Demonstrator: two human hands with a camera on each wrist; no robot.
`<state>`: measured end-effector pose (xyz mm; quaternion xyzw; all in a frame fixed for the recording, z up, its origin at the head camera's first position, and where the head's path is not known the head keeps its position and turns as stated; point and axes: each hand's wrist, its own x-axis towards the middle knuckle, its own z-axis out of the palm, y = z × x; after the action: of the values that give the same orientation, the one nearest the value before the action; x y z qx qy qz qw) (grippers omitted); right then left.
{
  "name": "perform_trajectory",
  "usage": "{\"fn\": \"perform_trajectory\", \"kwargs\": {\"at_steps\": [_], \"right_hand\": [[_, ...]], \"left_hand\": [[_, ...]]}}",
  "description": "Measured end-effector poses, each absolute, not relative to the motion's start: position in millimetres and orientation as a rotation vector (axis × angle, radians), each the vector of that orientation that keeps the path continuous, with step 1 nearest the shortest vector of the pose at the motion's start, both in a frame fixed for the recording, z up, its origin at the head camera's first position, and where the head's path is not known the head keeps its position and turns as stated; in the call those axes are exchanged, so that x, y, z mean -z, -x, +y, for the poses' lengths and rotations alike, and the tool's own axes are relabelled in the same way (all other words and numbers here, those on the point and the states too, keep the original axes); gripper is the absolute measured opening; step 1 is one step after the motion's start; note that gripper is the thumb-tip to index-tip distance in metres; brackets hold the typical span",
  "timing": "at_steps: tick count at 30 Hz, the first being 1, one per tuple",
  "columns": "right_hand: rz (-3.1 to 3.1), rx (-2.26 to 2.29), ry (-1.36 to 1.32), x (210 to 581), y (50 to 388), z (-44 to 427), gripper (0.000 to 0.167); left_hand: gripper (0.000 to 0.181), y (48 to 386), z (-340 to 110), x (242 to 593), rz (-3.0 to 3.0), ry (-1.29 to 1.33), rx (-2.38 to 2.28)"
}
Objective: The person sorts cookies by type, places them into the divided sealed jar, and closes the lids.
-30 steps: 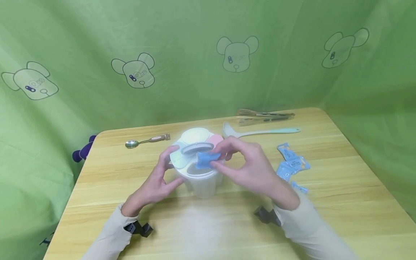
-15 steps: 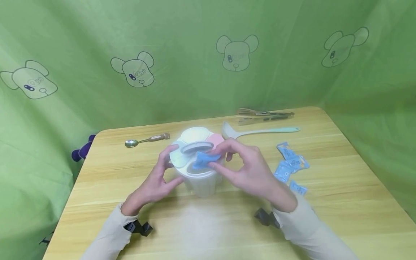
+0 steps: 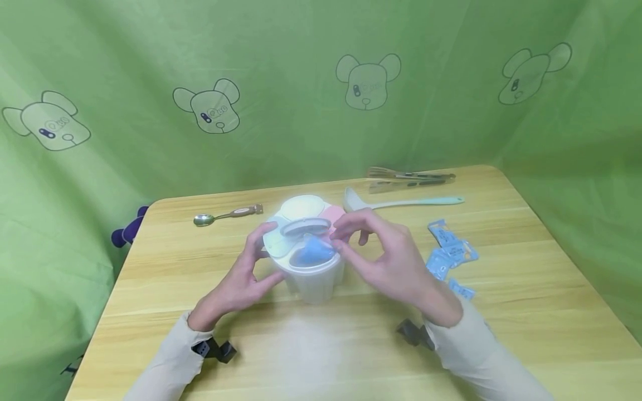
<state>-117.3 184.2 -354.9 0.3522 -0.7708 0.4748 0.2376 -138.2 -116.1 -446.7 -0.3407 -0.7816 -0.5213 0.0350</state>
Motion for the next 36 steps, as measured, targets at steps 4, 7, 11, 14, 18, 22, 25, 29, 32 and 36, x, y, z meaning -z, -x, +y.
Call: {"fn": "perform_trajectory", "kwargs": {"at_steps": [4,7,11,14,18,22,25,29,32,36], "right_hand": [[-2.093,-1.289,-0.961,355.0,118.9,188.4,0.037],[-2.085,-1.275,-0.951,355.3,121.1,193.2,0.036],[-2.068,-1.269,-0.92,355.3,128.8,205.3,0.033],[-2.065,-1.3,-0.868,356.7,137.4,219.2,0.031],[-2.119,-1.327,-0.744,362.7,147.3,241.4,0.029],[-2.191,-1.328,-0.6,370.2,154.9,263.7,0.023],[-2.23,-1.362,-0.499,374.9,159.4,279.5,0.019],[-2.31,-1.371,-0.365,381.3,165.9,299.9,0.018],[-2.386,-1.335,-0.275,390.9,174.1,316.6,0.018],[-2.52,-1.215,-0.148,413.8,188.4,343.9,0.02]], "left_hand": [[0.095,138.2,-116.1,446.5,-2.406,1.046,1.597],[0.095,138.1,-115.9,446.0,-2.4,1.05,1.589],[0.095,137.5,-115.4,445.4,-2.398,1.052,1.591],[0.095,137.5,-114.9,445.6,-2.397,1.055,1.591],[0.096,138.0,-115.1,446.0,-2.4,1.059,1.596],[0.096,138.4,-116.6,446.4,-2.397,1.063,1.607],[0.096,139.3,-117.1,446.4,-2.384,1.072,1.61],[0.095,140.1,-116.8,446.9,-2.365,1.082,1.613],[0.094,140.1,-116.1,446.8,-2.354,1.084,1.618],[0.094,140.1,-115.1,446.7,-2.347,1.08,1.616]]}}
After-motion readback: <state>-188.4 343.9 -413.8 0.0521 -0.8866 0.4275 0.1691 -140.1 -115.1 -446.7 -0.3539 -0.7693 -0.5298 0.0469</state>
